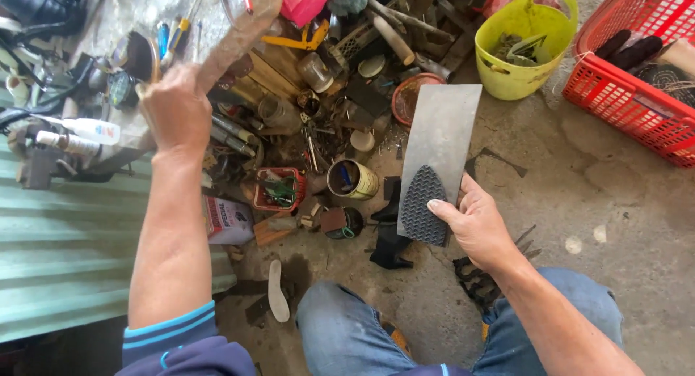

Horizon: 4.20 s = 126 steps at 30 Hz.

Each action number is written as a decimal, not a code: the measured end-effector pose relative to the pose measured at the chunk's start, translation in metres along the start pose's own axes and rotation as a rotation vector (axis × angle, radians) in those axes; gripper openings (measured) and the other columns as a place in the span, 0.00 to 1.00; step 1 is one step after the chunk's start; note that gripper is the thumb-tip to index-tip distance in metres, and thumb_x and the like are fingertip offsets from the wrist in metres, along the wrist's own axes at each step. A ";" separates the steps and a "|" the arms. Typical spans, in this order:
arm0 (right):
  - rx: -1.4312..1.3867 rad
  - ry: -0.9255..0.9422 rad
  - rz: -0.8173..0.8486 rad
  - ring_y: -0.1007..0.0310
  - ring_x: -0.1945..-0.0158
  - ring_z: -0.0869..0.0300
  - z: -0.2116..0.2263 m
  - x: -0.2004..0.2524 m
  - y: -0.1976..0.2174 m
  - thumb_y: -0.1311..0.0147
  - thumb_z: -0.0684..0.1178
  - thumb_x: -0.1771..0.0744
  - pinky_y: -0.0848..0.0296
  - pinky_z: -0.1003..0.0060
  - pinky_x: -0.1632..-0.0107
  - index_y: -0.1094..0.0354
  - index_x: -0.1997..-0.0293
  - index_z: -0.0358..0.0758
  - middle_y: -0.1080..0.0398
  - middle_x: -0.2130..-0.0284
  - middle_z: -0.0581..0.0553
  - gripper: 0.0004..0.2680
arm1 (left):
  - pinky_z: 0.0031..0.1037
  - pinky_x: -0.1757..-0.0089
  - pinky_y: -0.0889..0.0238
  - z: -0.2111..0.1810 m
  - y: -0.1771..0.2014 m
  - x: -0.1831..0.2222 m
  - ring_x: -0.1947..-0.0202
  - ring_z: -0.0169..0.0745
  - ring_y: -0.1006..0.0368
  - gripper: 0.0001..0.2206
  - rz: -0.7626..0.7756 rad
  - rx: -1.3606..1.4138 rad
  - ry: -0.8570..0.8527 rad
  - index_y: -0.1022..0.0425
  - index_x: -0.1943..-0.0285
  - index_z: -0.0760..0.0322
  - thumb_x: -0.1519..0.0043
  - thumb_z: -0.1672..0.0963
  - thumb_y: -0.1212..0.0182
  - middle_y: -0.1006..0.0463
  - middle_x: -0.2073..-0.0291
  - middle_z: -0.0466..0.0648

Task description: The person traces a shoe sole template onto a piece of material and then cuts it out using scissors.

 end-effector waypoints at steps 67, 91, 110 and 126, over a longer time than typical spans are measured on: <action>0.846 0.031 0.191 0.46 0.77 0.62 0.015 0.050 -0.012 0.43 0.50 0.35 0.38 0.64 0.70 0.38 0.45 0.47 0.42 0.79 0.54 0.13 | 0.39 0.49 0.32 -0.258 0.211 0.093 0.64 0.42 0.22 0.04 0.050 1.337 0.150 0.26 0.53 0.68 0.31 0.61 0.45 0.18 0.60 0.48; 0.298 0.013 0.197 0.30 0.54 0.66 0.023 0.043 -0.023 0.47 0.34 0.35 0.23 0.57 0.47 0.32 0.38 0.46 0.20 0.55 0.46 0.19 | 0.42 0.48 0.29 -0.260 0.195 0.099 0.59 0.47 0.16 0.07 -0.192 1.357 0.254 0.20 0.50 0.70 0.35 0.62 0.39 0.15 0.59 0.51; 0.244 0.047 0.207 0.28 0.48 0.63 0.001 0.039 -0.015 0.47 0.31 0.35 0.25 0.53 0.42 0.32 0.37 0.42 0.22 0.51 0.44 0.20 | 0.43 0.48 0.29 -0.254 0.195 0.097 0.61 0.49 0.16 0.07 -0.260 1.310 0.262 0.20 0.51 0.71 0.35 0.63 0.39 0.15 0.61 0.54; 0.192 0.035 0.205 0.27 0.48 0.63 -0.005 0.040 -0.011 0.47 0.31 0.36 0.24 0.54 0.42 0.32 0.35 0.42 0.22 0.50 0.45 0.21 | 0.44 0.48 0.29 -0.251 0.196 0.097 0.62 0.50 0.16 0.07 -0.273 1.267 0.248 0.20 0.51 0.73 0.36 0.63 0.38 0.15 0.61 0.55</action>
Point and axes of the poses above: each hand's wrist, its own x-axis away from the middle knuckle, its own y-axis out of the back of the hand, z = x × y, the point moved 4 cm from there along -x, towards the middle knuckle
